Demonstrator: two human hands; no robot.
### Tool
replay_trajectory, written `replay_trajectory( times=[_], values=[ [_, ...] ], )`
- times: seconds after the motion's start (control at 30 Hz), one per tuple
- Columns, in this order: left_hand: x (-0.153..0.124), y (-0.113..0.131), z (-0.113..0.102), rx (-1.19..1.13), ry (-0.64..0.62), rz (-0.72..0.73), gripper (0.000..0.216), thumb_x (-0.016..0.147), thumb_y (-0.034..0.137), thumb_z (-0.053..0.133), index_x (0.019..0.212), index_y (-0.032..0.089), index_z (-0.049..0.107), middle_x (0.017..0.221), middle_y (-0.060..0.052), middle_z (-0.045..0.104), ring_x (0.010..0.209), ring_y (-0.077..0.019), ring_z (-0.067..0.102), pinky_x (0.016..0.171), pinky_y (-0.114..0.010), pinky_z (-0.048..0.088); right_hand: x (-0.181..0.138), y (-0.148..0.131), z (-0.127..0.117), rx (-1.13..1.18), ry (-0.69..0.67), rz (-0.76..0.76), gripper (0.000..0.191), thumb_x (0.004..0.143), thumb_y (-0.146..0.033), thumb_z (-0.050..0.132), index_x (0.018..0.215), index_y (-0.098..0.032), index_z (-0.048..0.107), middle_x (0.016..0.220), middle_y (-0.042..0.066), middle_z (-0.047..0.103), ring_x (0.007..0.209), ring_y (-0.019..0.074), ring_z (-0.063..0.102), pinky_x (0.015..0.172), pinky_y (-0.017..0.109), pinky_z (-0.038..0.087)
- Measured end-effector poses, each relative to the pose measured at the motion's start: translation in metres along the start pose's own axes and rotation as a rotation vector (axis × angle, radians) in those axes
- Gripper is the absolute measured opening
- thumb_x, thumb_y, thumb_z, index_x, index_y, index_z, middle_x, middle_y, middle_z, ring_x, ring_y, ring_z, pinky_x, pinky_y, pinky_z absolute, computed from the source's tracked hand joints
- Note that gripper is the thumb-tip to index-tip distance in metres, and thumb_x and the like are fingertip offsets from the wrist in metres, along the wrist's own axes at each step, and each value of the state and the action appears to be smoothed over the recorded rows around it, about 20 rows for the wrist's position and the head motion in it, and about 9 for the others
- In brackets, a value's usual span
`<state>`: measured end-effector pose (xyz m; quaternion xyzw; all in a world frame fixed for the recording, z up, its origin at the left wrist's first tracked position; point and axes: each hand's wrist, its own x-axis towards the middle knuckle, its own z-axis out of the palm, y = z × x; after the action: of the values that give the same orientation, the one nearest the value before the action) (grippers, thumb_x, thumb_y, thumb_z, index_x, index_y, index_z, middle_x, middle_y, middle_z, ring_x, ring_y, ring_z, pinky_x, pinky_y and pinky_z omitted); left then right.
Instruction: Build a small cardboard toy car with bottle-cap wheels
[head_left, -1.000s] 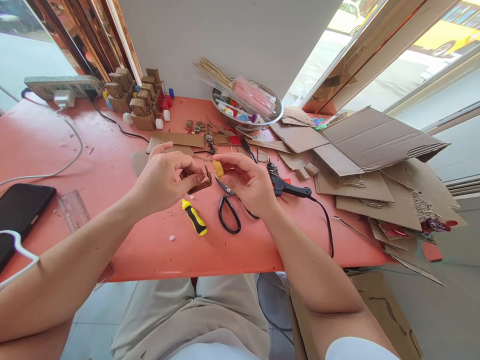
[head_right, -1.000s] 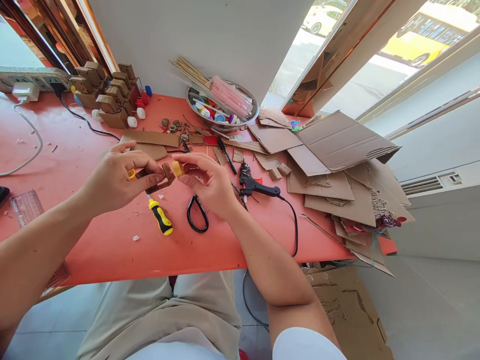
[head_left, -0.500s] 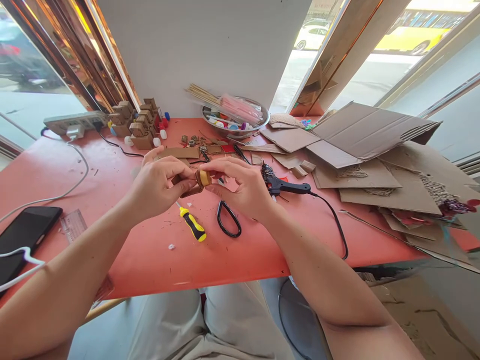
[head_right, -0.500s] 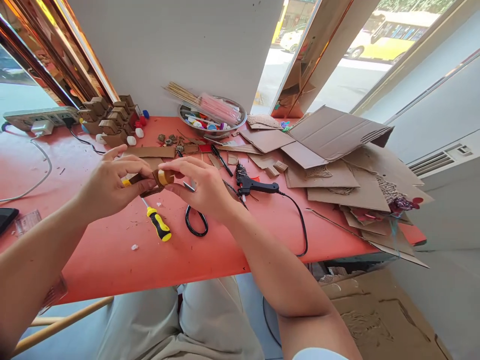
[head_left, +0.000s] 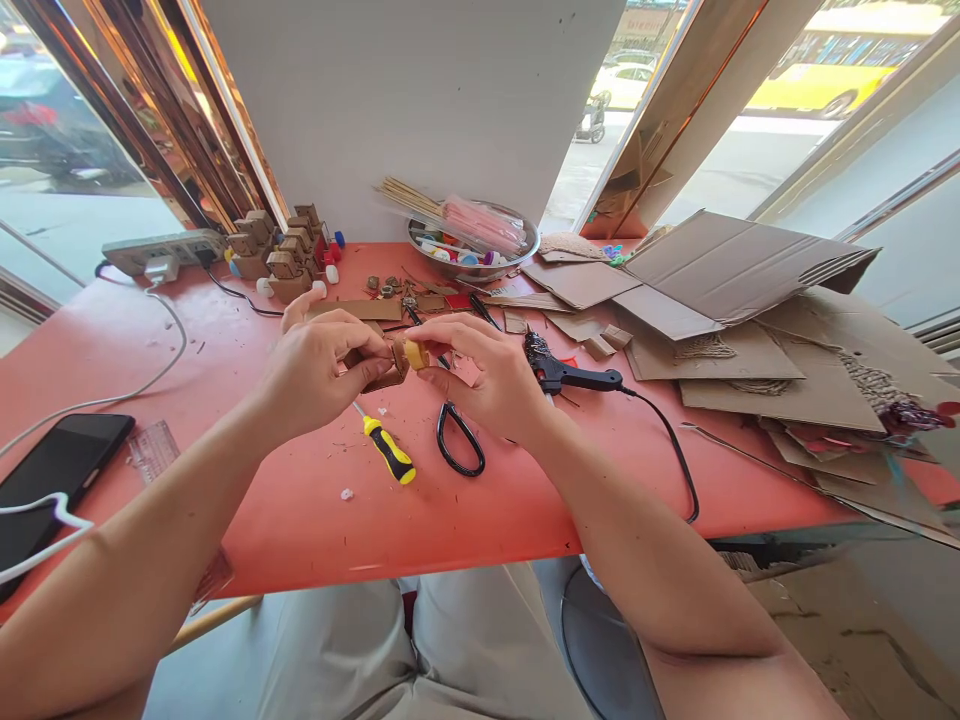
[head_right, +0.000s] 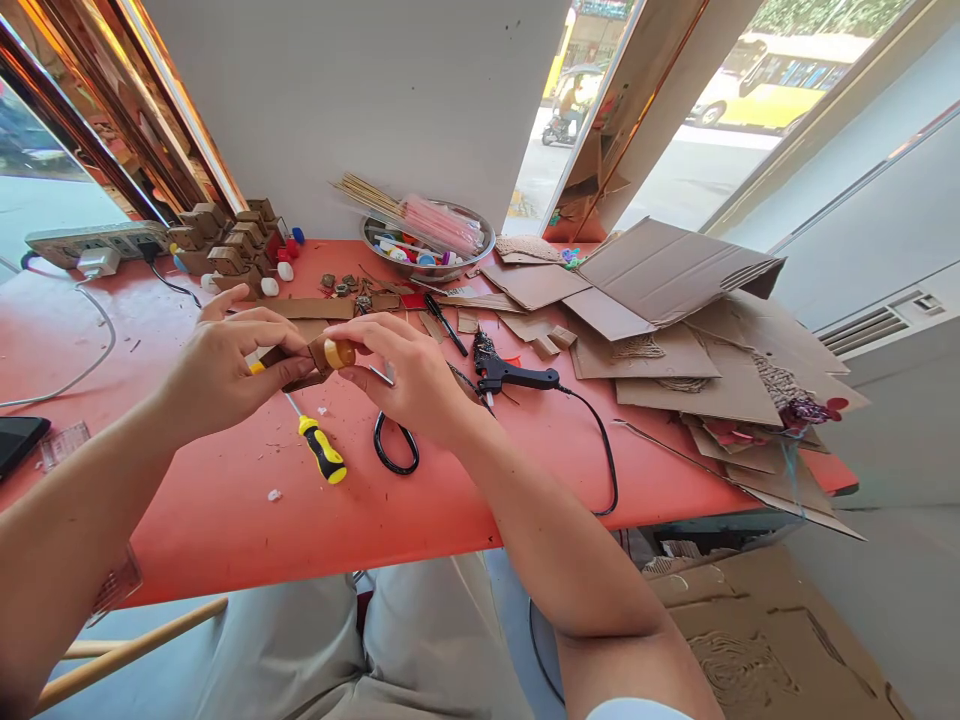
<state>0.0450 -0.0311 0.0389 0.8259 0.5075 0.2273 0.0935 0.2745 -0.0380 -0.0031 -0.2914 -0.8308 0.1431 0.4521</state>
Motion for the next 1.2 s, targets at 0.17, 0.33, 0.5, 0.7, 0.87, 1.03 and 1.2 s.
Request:
replay_trajectory(
  times=[0.17, 0.33, 0.5, 0.7, 0.87, 1.03, 1.2],
  values=[
    [-0.0011, -0.0025, 0.0008, 0.009, 0.034, 0.007, 0.027, 0.089, 0.045, 0.056, 0.079, 0.032, 0.077, 0.089, 0.001, 0.083, 0.097, -0.0251, 0.077, 0.130, -0.054, 0.039, 0.0003, -0.0014, 0.0004, -0.023, 0.016, -0.035, 0.023, 0.110, -0.027, 0.061, 0.128, -0.023, 0.075, 0.127, 0.010, 0.082, 0.111, 0.0202, 0.075, 0.099, 0.036, 0.063],
    [-0.0023, -0.0031, 0.0003, 0.046, 0.027, 0.012, 0.024, 0.090, 0.043, 0.057, 0.083, 0.033, 0.077, 0.091, 0.002, 0.084, 0.100, -0.0248, 0.077, 0.130, -0.052, 0.040, -0.0002, -0.0004, 0.0022, -0.047, 0.026, -0.076, 0.023, 0.110, -0.024, 0.059, 0.129, -0.022, 0.073, 0.128, 0.011, 0.081, 0.121, 0.0213, 0.074, 0.105, 0.037, 0.061],
    [0.0000, -0.0020, -0.0016, -0.004, -0.018, 0.000, 0.022, 0.086, 0.041, 0.058, 0.079, 0.031, 0.076, 0.087, 0.003, 0.083, 0.095, -0.0237, 0.076, 0.131, -0.054, 0.037, -0.0009, 0.0022, 0.0030, -0.086, 0.012, -0.088, 0.026, 0.111, -0.027, 0.057, 0.132, -0.024, 0.072, 0.130, 0.013, 0.078, 0.128, 0.0243, 0.072, 0.110, 0.042, 0.060],
    [0.0040, -0.0041, -0.0064, -0.075, -0.102, 0.003, 0.024, 0.084, 0.045, 0.057, 0.077, 0.030, 0.074, 0.066, 0.006, 0.074, 0.072, -0.0190, 0.070, 0.129, -0.052, 0.039, -0.0009, 0.0046, 0.0036, -0.073, -0.001, -0.110, 0.028, 0.112, -0.032, 0.055, 0.133, -0.025, 0.072, 0.130, 0.014, 0.077, 0.128, 0.0258, 0.071, 0.112, 0.045, 0.059],
    [0.0045, -0.0043, -0.0081, -0.100, -0.101, 0.025, 0.025, 0.085, 0.045, 0.057, 0.073, 0.029, 0.072, 0.060, 0.007, 0.070, 0.070, -0.0182, 0.070, 0.129, -0.052, 0.039, -0.0006, 0.0051, 0.0048, -0.066, -0.010, -0.069, 0.028, 0.112, -0.033, 0.056, 0.132, -0.026, 0.073, 0.130, 0.013, 0.077, 0.125, 0.0261, 0.072, 0.109, 0.045, 0.061],
    [0.0031, -0.0022, -0.0079, -0.119, -0.071, -0.001, 0.022, 0.083, 0.045, 0.059, 0.072, 0.029, 0.070, 0.065, 0.004, 0.074, 0.079, -0.0212, 0.073, 0.130, -0.053, 0.039, 0.0001, 0.0031, 0.0040, -0.028, -0.004, -0.035, 0.028, 0.112, -0.036, 0.057, 0.132, -0.025, 0.073, 0.129, 0.012, 0.078, 0.119, 0.0247, 0.073, 0.102, 0.042, 0.064],
    [0.0032, -0.0025, -0.0065, -0.122, -0.066, -0.002, 0.021, 0.083, 0.045, 0.059, 0.072, 0.029, 0.070, 0.072, 0.004, 0.077, 0.086, -0.0223, 0.075, 0.131, -0.054, 0.037, -0.0011, 0.0027, 0.0037, -0.043, 0.003, -0.069, 0.027, 0.112, -0.038, 0.057, 0.130, -0.024, 0.072, 0.129, 0.013, 0.078, 0.122, 0.0251, 0.072, 0.102, 0.042, 0.063]
  ],
)
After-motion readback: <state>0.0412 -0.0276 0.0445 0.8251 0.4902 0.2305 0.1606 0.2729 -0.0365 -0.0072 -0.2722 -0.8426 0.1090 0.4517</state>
